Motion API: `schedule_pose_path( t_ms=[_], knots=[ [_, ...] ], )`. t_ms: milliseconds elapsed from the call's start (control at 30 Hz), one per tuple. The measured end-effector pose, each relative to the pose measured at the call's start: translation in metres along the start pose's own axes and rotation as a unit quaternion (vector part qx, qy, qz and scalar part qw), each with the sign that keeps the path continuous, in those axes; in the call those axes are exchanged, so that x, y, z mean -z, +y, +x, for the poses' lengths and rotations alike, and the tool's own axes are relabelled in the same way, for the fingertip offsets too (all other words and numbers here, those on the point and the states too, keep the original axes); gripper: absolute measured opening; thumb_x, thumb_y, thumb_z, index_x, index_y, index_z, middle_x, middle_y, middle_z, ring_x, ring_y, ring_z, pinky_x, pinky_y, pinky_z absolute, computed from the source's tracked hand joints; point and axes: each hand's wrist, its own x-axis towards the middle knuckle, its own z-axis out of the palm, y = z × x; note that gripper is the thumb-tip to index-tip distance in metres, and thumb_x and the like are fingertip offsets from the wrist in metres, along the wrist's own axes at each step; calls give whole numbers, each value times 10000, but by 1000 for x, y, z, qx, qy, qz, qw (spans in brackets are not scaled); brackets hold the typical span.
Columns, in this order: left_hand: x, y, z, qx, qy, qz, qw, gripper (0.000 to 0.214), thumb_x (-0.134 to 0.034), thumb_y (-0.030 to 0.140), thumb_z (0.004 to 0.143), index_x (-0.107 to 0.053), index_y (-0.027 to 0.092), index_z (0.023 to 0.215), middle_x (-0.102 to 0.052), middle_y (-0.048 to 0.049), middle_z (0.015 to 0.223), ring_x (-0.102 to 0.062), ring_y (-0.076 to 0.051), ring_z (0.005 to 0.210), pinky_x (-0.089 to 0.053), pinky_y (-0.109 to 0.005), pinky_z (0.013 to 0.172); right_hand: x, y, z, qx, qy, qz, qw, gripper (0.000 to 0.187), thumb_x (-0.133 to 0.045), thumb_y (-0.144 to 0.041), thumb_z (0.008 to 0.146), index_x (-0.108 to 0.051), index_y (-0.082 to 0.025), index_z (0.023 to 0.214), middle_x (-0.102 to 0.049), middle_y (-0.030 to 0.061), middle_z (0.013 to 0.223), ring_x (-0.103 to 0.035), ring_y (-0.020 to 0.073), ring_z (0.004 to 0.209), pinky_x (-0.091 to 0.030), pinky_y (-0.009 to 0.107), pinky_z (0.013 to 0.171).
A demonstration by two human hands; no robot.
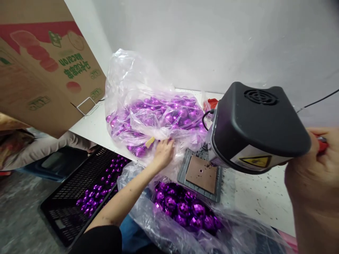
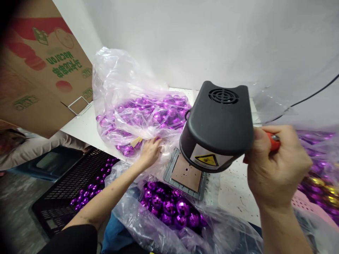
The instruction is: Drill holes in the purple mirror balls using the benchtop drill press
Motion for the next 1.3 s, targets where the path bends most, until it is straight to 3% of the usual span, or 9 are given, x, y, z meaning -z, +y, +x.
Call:
schedule_pose_path(
  t_ms=[200, 400, 533, 667, 800, 900, 1000, 1167, 1300],
  knots=[
    [-18, -32, 52, 10, -13, 56, 998, 500, -468, 78, 896, -514, 125, 1391, -552, -218, 1358, -498, -358, 1289, -367, -534, 1080, 1, 0, -1, -24, -26, 0, 999, 415, -549, -610, 838, -642, -205, 850, -488, -43, 470, -487, 121, 450, -378, 289, 519],
    [-16, -29, 18, -42, -45, -8, 998, 469, -635, 248, 854, -562, 164, 1309, -607, -141, 1259, -552, -307, 1202, -456, -453, 1023, 4, 5, -1, -43, -48, 32, 997, 409, -593, -608, 824, -648, -205, 865, -495, -52, 469, -489, 117, 422, -373, 269, 462],
    [0, -21, -8, -28, -19, -241, 970, 484, -601, 266, 891, -536, 199, 1366, -546, -128, 1402, -501, -268, 1325, -406, -459, 1114, 3, 3, -1, -34, -41, 48, 997, 421, -595, -610, 828, -640, -193, 862, -485, -58, 466, -483, 100, 422, -361, 250, 448],
    [22, -4, -26, 132, 8, -566, 813, 472, -640, 451, 884, -598, 195, 1278, -640, -109, 1281, -635, -267, 1162, -504, -432, 1009, 3, 5, -1, -35, -49, 47, 997, 429, -589, -608, 839, -638, -182, 858, -487, -61, 469, -488, 91, 427, -365, 236, 455],
    [30, 18, -36, 221, -148, -763, 589, 558, -553, 599, 907, -586, 180, 1274, -706, -100, 1024, -711, -194, 739, -573, -336, 674, 2, 8, -1, -23, -43, 51, 997, 422, -574, -591, 860, -627, -172, 858, -463, -71, 456, -478, 83, 415, -353, 222, 452],
    [24, 31, -37, 230, -215, -794, 520, 470, -632, 499, 886, -618, 162, 1214, -721, -94, 967, -689, -161, 672, -554, -311, 660, 2, 6, -1, -15, -50, 66, 996, 406, -570, -573, 871, -609, -170, 857, -466, -76, 462, -478, 77, 409, -354, 216, 445],
    [17, 38, -37, 222, -245, -808, 488, 437, -762, 337, 772, -614, 174, 1150, -733, -89, 1031, -737, -241, 886, -549, -424, 901, 3, 1, -1, -18, -63, 86, 994, 404, -574, -581, 868, -582, -178, 842, -460, -87, 463, -457, 72, 386, -338, 218, 418],
    [12, 42, -37, 199, -281, -791, 505, 611, -819, 343, 707, -548, 227, 1242, -729, -65, 1033, -740, -296, 965, -500, -525, 991, 4, -4, 1, -3, -73, 89, 993, 434, -542, -607, 883, -563, -179, 811, -463, -81, 463, -440, 61, 396, -325, 223, 434],
    [11, 48, -39, 172, -232, -679, 676, 611, -852, 337, 670, -592, 223, 1211, -704, -52, 1086, -684, -240, 1012, -502, -419, 969, 3, -1, -1, -1, -73, 104, 992, 417, -539, -591, 895, -553, -182, 815, -460, -83, 492, -433, 58, 417, -328, 231, 467]
  ],
)
